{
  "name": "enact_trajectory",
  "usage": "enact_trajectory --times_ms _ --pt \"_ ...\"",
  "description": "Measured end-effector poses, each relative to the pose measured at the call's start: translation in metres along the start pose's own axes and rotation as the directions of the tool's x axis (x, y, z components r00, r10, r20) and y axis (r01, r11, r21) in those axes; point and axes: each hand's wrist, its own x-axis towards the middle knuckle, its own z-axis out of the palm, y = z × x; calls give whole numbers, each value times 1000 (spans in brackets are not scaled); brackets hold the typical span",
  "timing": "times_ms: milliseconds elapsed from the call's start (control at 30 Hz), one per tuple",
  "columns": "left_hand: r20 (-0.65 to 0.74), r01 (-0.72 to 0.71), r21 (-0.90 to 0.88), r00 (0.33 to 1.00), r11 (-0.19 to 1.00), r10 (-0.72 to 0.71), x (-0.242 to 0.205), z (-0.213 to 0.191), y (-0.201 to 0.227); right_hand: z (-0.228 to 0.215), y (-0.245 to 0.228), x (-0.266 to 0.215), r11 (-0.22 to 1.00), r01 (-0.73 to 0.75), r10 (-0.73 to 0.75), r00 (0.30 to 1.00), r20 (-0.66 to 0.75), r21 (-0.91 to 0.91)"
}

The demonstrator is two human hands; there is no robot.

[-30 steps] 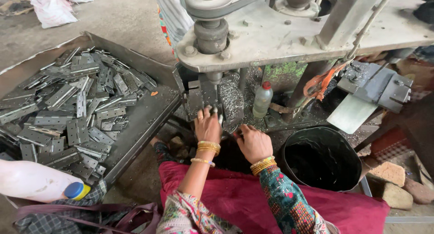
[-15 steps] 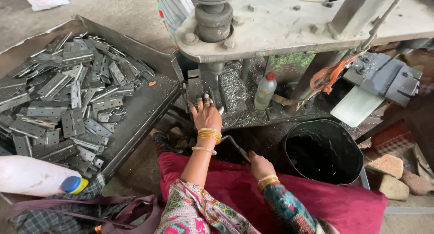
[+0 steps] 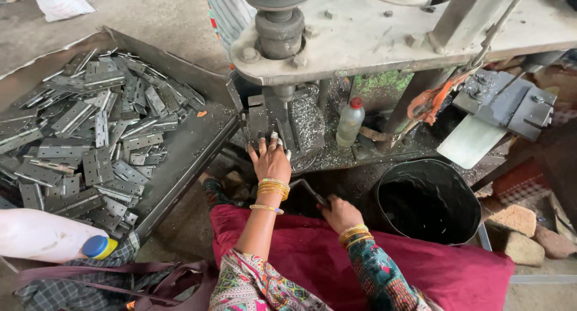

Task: The person repeatedly picks up small metal pieces from a bin, places them under a drill press, and operates the machine to drill holes. After each cycle, the person removes the finished piece and returns it to the bin. The process is continuous and repetitive throughout the clip.

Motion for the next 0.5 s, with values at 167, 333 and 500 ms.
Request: enact_trajectory --times_ms 167,333,500 --pt "-83 -13 33 996 999 15 -5 3 -5 15 6 -19 1000 5 -7 999 -45 -28" --pt "-47 -1 6 999 1000 2 6 -3 4 -18 -15 -4 999 -27 27 1000 5 -39" --pt "-39 5 5 999 1000 -5 0 -5 2 -14 -15 -1 999 -21 21 1000 -7 38"
